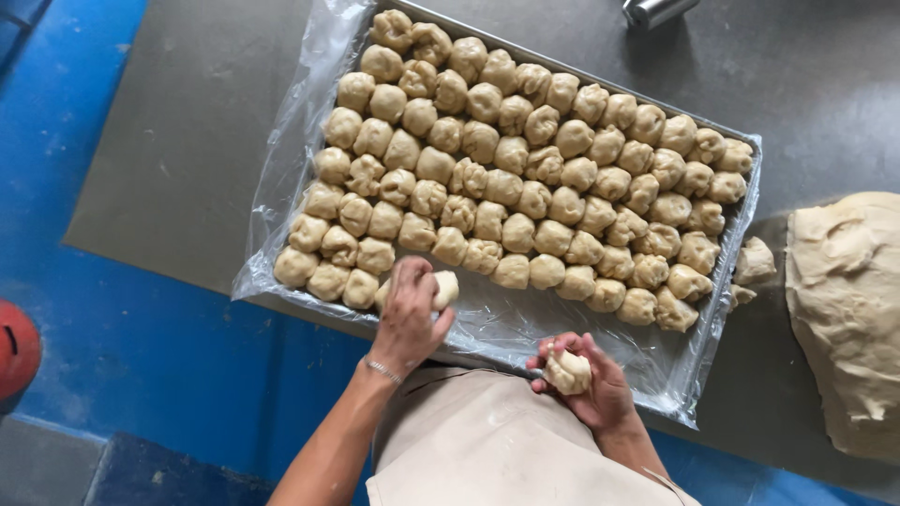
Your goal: The person cuts dough from a large dough mound using a scraper, shapes portions of dough by hand, and folds dough pieces into balls.
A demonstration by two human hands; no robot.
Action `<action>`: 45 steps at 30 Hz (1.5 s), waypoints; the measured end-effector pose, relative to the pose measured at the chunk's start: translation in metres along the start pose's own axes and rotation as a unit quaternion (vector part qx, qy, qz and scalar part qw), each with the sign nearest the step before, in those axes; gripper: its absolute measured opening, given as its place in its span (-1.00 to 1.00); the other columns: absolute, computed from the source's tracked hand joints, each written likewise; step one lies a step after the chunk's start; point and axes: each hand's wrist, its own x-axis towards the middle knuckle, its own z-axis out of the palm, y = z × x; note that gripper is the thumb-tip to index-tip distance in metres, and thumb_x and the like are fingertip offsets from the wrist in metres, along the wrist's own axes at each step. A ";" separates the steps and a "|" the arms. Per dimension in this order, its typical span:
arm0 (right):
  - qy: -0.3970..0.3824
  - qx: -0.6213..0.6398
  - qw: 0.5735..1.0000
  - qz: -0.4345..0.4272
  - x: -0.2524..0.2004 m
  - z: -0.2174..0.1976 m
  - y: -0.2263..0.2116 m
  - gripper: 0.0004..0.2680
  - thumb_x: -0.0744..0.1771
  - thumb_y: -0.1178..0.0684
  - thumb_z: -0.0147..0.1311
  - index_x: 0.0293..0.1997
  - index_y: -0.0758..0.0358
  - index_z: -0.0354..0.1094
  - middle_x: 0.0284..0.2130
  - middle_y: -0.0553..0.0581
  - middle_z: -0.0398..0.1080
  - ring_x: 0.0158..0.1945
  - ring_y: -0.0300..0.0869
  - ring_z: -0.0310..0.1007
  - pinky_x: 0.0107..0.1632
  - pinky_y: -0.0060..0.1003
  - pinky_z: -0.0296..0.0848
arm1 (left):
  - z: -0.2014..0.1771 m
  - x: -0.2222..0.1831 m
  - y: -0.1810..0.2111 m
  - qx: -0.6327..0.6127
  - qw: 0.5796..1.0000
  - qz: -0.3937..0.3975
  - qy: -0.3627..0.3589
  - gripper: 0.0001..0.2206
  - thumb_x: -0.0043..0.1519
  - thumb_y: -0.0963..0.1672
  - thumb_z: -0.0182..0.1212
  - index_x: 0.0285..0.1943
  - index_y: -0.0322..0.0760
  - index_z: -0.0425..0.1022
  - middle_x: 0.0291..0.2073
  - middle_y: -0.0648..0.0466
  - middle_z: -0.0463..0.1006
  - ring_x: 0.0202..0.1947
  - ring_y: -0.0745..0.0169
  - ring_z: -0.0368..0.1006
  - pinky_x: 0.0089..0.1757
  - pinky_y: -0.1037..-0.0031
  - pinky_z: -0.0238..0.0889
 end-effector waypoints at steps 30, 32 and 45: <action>0.064 -0.474 0.864 -0.153 0.019 0.085 0.002 -0.77 0.30 0.13 0.26 0.01 0.41 0.51 -0.22 0.12 0.61 -0.16 -0.30 0.58 -0.07 -0.38 0.62 | 0.000 -0.009 0.067 -0.578 0.767 -0.269 -0.070 -0.70 0.38 -0.10 0.23 0.10 -0.51 0.63 -0.19 0.00 0.70 -0.21 0.44 0.53 -0.20 0.57 0.45; 0.059 -0.459 0.877 -0.132 0.022 0.072 -0.005 -0.76 0.31 0.15 0.22 0.04 0.44 0.49 -0.19 0.14 0.59 -0.13 -0.27 0.58 -0.04 -0.37 0.60 | -0.001 -0.008 0.059 -0.664 0.683 -0.287 -0.102 -0.68 0.35 -0.10 0.21 0.12 -0.51 0.57 -0.16 0.01 0.69 -0.19 0.40 0.57 -0.17 0.54 0.50; 0.122 -0.536 0.723 -0.418 0.001 0.116 0.004 -0.49 0.39 0.23 0.10 0.53 0.32 -0.07 0.31 0.28 0.34 0.34 -0.04 0.42 0.33 -0.14 0.47 | 0.019 -0.003 0.076 -0.734 0.622 -0.239 -0.133 -0.62 0.35 -0.29 0.03 0.38 -0.50 0.42 -0.05 0.08 0.55 -0.17 0.52 0.43 -0.14 0.61 0.38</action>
